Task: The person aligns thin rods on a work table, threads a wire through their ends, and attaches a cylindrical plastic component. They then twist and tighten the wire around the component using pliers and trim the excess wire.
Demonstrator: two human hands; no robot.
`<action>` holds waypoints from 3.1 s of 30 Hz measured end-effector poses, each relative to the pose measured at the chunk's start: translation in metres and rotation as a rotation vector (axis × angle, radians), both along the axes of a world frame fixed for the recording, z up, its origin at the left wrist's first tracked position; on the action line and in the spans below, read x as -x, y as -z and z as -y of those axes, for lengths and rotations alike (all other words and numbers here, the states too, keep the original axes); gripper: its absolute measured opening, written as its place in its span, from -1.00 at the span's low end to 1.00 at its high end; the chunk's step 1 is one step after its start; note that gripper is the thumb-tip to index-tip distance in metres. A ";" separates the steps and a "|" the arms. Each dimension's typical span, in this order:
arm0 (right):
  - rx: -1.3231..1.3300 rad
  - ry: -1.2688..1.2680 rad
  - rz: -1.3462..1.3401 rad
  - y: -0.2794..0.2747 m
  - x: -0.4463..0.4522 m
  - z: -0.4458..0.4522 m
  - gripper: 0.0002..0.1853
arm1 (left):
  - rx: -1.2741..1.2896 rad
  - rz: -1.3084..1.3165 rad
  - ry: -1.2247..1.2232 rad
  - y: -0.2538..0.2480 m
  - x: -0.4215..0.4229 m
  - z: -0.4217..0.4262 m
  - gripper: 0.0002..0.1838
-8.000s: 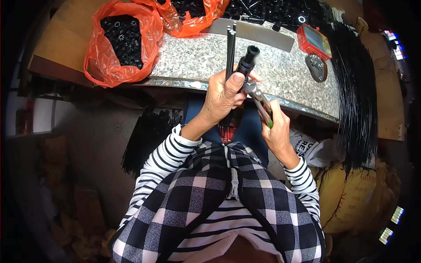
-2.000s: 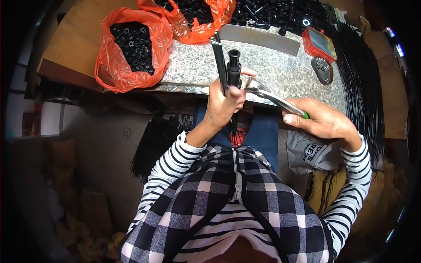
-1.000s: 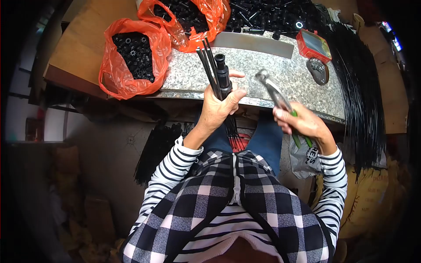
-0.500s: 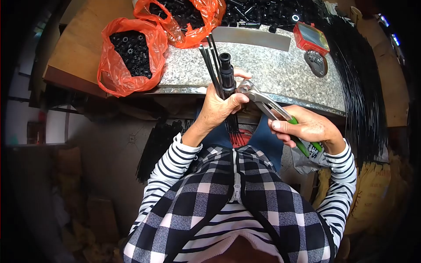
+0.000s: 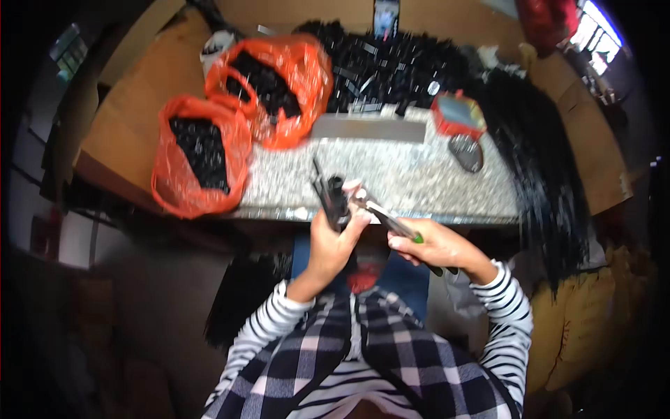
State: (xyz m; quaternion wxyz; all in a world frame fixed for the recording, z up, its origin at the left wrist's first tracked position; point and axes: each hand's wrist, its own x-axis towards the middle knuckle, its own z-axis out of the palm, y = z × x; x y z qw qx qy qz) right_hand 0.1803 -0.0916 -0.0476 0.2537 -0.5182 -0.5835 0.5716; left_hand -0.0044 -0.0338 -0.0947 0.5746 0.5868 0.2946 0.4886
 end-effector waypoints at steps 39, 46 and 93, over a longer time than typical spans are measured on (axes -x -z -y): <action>-0.691 0.383 0.399 0.084 0.031 0.022 -0.79 | 1.826 0.118 0.881 0.299 -0.001 0.033 -0.53; -0.702 0.338 0.345 0.080 0.038 0.009 -0.81 | 1.821 -0.075 0.821 0.271 -0.001 0.030 -0.40; -0.894 0.434 -0.026 -0.067 0.020 -0.044 -0.69 | 0.133 0.167 0.333 -0.064 -0.027 -0.041 -0.76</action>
